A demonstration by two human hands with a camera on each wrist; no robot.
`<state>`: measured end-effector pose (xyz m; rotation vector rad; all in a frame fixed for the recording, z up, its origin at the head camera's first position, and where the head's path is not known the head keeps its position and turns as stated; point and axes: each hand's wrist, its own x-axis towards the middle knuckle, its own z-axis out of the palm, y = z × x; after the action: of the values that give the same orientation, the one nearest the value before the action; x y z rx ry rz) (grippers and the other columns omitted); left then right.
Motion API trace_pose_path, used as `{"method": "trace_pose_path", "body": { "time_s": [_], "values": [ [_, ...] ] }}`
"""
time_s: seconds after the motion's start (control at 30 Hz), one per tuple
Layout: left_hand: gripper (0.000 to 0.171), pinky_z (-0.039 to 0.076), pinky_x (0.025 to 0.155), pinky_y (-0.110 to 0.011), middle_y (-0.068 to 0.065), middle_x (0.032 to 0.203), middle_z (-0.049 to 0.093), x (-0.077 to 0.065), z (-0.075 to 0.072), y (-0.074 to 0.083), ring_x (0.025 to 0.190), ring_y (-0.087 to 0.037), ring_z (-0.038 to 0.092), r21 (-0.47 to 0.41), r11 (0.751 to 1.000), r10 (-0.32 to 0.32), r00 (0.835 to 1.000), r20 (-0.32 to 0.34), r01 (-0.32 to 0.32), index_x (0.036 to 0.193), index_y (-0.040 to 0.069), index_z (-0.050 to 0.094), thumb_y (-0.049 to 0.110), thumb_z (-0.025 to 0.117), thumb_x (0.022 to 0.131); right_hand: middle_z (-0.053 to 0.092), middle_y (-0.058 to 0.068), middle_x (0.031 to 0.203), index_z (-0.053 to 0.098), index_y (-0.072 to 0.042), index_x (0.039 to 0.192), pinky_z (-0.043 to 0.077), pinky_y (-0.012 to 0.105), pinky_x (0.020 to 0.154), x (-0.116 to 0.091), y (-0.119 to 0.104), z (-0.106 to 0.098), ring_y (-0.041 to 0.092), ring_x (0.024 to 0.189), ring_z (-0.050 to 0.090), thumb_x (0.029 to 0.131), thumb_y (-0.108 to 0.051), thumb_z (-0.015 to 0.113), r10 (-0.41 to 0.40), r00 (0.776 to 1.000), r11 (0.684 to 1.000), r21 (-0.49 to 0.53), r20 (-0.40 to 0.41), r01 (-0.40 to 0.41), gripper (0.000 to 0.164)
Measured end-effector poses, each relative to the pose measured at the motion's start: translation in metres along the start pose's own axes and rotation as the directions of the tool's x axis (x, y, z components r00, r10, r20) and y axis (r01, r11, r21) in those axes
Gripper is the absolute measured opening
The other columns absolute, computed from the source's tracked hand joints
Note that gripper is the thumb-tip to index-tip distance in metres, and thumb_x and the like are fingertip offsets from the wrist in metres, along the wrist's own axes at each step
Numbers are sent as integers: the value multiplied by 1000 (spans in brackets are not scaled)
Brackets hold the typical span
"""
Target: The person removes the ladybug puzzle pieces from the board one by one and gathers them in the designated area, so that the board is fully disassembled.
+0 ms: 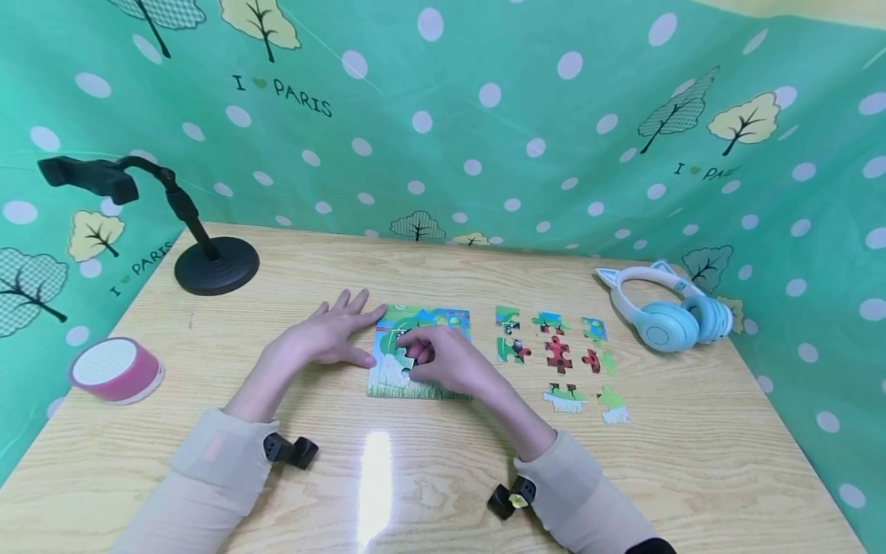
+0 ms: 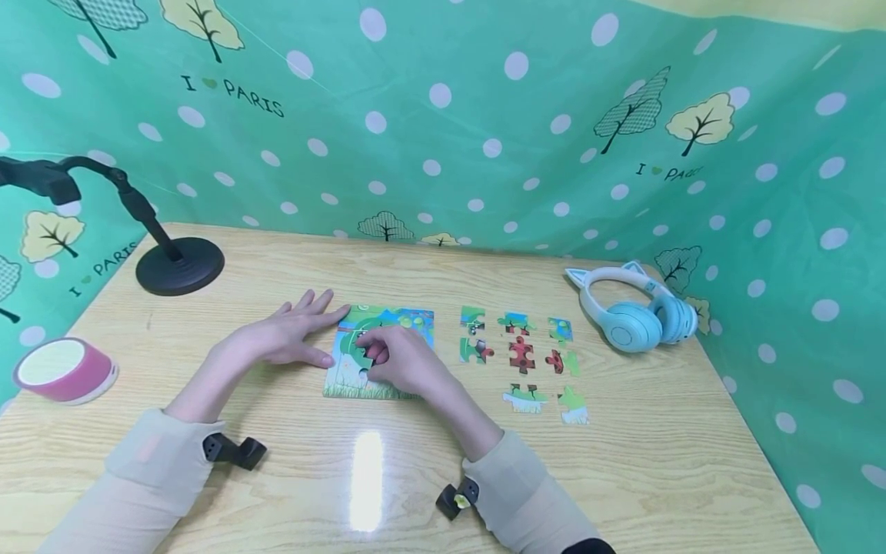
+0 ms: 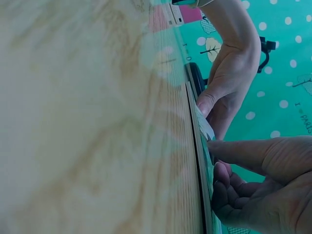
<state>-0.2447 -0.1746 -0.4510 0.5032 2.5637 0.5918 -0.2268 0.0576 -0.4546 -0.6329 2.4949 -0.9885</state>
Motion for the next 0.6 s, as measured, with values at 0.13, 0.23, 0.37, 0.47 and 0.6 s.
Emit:
{"method": "trace_pose_path", "body": {
  "time_s": [0.13, 0.23, 0.37, 0.47, 0.6],
  "values": [
    [88, -3, 128, -67, -25, 172, -1, 0, 0, 0, 158, -50, -8, 1, 1000, -2, 1000, 0, 2, 164, 15, 24, 34, 74, 94, 66, 1, 93, 72, -11, 126, 51, 22, 73, 0, 0, 1, 13, 83, 59, 87, 0, 77, 1, 1000, 1000, 0, -9, -1, 41],
    [88, -3, 128, -67, -25, 172, -1, 1, 0, 0, 158, -50, -8, 3, 1000, -4, 1000, 1, 4, 164, 15, 25, 34, 74, 94, 66, 0, 92, 73, -11, 125, 51, 22, 73, 0, 0, 1, 13, 82, 59, 87, -1, 78, -1, 1000, 1000, -3, -19, 1, 40],
    [88, -3, 128, -67, -25, 172, -2, 1, 0, 0, 158, -50, -8, 3, 1000, -9, 1000, 7, 9, 164, 15, 24, 34, 74, 94, 66, 0, 91, 73, -11, 125, 51, 22, 72, 0, 0, 2, 12, 81, 59, 87, -1, 78, -4, 1000, 1000, -10, -27, 4, 39],
    [88, -3, 128, -67, -25, 172, -2, 1, -1, 0, 158, -50, -8, 3, 1000, -9, 1000, 7, 9, 164, 15, 24, 34, 74, 94, 67, 0, 92, 73, -11, 124, 52, 21, 72, 0, -1, 2, 12, 80, 59, 87, -1, 78, -8, 1000, 1000, -17, -30, 7, 39],
    [88, -2, 127, -68, -25, 172, -1, 1, -1, 0, 158, -50, -8, 4, 1000, -6, 1000, 4, 6, 164, 15, 25, 34, 74, 94, 67, 1, 91, 74, -10, 123, 52, 21, 72, 0, -2, 2, 12, 80, 59, 86, 0, 79, -8, 999, 1000, -25, -33, 7, 39]
  ]
}}
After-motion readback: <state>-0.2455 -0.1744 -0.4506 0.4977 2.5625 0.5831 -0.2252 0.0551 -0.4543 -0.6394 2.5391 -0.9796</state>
